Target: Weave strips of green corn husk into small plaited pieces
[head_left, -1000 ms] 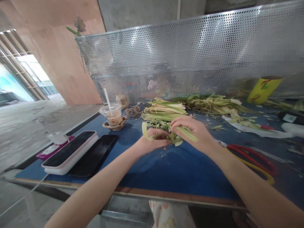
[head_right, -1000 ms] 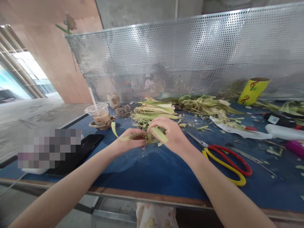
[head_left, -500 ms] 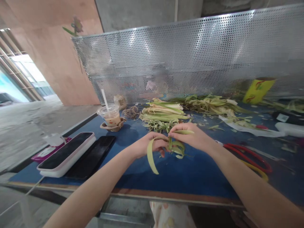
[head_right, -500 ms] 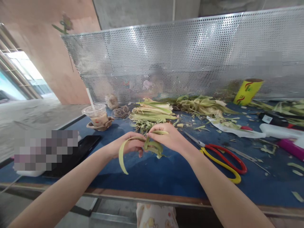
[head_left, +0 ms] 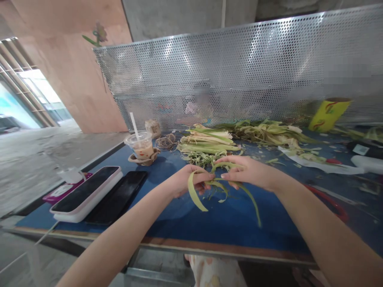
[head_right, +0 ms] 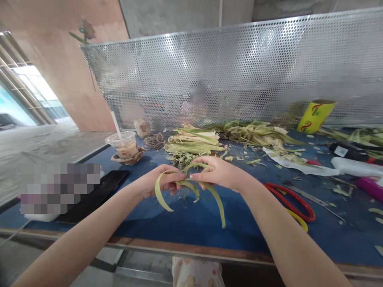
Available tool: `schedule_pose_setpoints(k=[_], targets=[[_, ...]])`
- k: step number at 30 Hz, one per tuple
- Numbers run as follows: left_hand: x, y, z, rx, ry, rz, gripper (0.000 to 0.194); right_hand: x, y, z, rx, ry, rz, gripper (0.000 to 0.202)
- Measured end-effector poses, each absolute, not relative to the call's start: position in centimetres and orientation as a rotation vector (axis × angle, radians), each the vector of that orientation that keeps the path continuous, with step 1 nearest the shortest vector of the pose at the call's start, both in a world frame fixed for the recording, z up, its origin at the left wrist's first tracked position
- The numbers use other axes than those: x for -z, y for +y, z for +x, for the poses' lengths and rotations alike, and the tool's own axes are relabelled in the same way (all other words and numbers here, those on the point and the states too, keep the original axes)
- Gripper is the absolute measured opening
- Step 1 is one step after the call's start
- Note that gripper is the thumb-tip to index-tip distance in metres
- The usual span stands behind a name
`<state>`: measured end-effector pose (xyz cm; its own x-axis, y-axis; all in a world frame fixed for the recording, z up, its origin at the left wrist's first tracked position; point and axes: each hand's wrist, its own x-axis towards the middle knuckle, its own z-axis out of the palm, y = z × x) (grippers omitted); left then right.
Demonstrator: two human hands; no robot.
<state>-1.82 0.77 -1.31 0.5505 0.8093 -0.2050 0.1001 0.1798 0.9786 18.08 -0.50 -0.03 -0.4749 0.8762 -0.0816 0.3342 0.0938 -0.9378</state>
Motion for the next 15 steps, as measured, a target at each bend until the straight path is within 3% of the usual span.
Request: schedule_pose_setpoints(k=[5,10,15], targets=[[1.0,0.8,-1.6,-0.494,0.891,1.074,0.027,-0.6,-0.8,18.4,-1.288,-1.72,-0.938,0.06],[1.0,0.8,-1.5,-0.283,0.915,1.049,0.022,-0.6,-1.3,17.5,-1.242,-1.943,-0.792,0.028],[1.4,0.9,-1.6,-0.233,0.912,1.079,0.02,-0.1,-1.4,17.4,-1.411,-2.09,-0.741,0.019]])
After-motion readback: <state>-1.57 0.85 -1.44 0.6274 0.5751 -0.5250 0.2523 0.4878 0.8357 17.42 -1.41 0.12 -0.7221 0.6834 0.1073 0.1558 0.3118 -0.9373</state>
